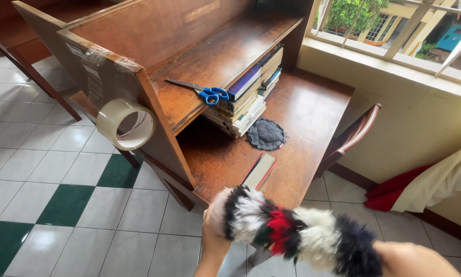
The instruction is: The person applies clear tape to the spine of a book titled 'Managing Human Resources' using scissors to cut the tape. They smooth the tape along the spine, open the book to check the interior, and then dust the cover with a feather duster.
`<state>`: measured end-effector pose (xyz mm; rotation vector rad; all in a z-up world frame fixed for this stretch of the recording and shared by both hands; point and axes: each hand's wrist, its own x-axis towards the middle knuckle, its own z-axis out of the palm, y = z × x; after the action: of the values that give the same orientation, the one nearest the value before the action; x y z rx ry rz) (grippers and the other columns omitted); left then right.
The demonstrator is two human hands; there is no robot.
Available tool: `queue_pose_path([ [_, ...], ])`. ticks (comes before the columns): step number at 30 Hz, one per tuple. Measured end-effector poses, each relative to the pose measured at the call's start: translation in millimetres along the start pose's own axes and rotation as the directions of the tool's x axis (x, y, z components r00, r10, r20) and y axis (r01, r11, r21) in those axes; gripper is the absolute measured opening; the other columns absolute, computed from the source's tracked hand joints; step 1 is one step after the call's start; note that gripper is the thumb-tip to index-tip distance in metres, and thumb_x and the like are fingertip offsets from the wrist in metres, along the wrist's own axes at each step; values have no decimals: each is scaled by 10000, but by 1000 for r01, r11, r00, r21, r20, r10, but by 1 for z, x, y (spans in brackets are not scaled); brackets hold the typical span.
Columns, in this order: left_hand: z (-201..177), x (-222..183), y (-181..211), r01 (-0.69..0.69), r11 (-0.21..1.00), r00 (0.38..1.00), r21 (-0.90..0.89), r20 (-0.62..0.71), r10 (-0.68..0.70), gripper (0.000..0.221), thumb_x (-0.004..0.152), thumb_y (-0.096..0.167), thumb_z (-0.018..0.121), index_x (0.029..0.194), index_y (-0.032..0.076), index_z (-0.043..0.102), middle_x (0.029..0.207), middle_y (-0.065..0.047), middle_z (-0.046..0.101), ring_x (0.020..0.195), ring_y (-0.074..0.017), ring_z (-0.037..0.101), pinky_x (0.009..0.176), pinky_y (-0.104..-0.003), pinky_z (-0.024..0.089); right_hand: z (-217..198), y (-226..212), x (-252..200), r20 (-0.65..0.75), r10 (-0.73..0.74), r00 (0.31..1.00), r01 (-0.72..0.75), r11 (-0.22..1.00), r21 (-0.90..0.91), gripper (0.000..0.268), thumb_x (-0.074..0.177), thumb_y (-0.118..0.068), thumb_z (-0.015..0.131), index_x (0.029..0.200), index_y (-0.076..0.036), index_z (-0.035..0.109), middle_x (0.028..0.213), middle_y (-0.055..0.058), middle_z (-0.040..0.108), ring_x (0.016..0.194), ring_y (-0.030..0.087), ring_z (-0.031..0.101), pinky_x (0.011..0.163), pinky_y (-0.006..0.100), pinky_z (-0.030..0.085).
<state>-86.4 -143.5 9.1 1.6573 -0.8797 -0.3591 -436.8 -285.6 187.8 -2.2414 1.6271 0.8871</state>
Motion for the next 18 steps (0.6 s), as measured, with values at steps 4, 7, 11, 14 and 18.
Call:
queue_pose_path([
  [4,11,-3,-20,-53,996,998,66,46,50,652,729,338,878,1322,186,653,1301,-20,682,1203,-222,651,1012,-363,512,6,32,31,-226,143,964,-156,987,-42,243,942,-506,433,982,-355,619,929,-67,795,860,197,764,760,328,557],
  [7,11,0,-24,-137,989,990,52,23,136,643,770,331,852,1355,185,630,1305,-45,680,1175,-241,684,963,-360,540,-4,26,34,-243,143,959,-159,986,-45,234,943,-496,430,986,-362,617,943,-80,793,871,188,768,766,326,560],
  [11,10,-3,-26,-2,998,999,69,49,-2,722,659,314,841,1340,186,638,1272,-35,695,1161,-229,675,942,-340,522,2,18,21,-207,176,962,-191,980,-52,218,947,-476,422,994,-379,612,975,-109,788,895,168,776,779,321,568],
  [14,9,0,-20,-139,989,990,58,42,137,602,756,281,846,1318,174,659,1296,-29,697,1178,-223,687,999,-341,525,-10,12,18,-232,187,955,-207,976,-66,211,949,-462,417,1000,-391,609,995,-128,785,912,155,782,788,318,574],
  [18,1,16,-57,8,1000,995,-8,95,-7,639,738,225,813,1348,131,646,1269,-63,749,1192,-209,698,992,-334,548,1,4,4,-200,197,960,-217,972,-85,205,953,-441,410,1008,-408,605,1027,-157,780,937,135,790,802,313,582],
])
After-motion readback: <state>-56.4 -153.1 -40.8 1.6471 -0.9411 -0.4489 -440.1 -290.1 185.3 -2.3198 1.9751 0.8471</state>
